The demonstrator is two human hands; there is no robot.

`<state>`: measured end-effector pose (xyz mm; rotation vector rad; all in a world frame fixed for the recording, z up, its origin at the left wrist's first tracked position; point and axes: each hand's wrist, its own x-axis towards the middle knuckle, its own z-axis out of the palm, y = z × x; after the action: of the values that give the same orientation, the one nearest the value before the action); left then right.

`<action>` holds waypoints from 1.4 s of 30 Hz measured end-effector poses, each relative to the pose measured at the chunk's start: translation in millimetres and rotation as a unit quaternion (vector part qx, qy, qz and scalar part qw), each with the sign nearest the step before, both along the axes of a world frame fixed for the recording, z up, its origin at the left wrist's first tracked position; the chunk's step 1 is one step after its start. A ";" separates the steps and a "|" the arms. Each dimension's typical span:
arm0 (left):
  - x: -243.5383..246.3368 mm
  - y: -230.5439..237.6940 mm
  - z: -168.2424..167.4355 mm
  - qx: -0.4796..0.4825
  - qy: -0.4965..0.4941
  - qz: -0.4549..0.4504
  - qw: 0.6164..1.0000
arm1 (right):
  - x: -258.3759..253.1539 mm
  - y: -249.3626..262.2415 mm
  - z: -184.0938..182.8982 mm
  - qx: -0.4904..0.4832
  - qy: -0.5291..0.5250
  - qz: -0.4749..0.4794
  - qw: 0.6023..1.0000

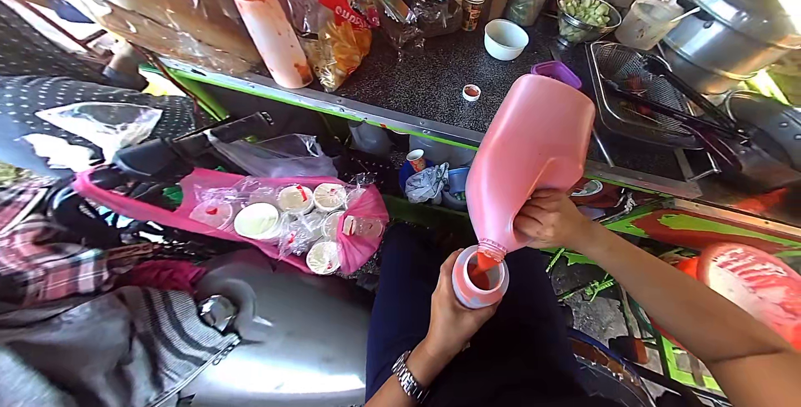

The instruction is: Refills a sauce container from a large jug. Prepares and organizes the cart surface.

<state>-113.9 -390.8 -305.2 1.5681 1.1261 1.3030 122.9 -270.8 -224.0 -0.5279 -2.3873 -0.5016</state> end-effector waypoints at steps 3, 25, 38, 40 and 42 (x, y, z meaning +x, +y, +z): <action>-0.1 0.2 -0.8 0.008 -0.004 -0.002 1.000 | -0.1 -0.7 1.4 0.004 -0.004 0.000 1.000; -1.8 0.1 -3.4 0.003 -0.005 -0.013 1.000 | -1.2 -4.0 3.9 -0.007 -0.003 0.008 1.000; -1.4 1.4 -4.6 0.006 -0.014 -0.013 1.000 | -1.3 -3.2 2.8 -0.007 -0.003 0.007 1.000; -1.5 1.4 -5.5 0.008 -0.011 -0.012 1.000 | -1.5 -3.1 2.4 -0.005 -0.001 0.007 1.000; -1.6 1.5 -5.6 0.007 -0.009 -0.012 1.000 | -1.3 -3.2 2.0 -0.004 -0.001 0.007 1.000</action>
<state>-115.6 -389.3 -310.8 1.5732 1.0851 1.3096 121.6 -274.0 -222.0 -0.5154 -2.3946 -0.4866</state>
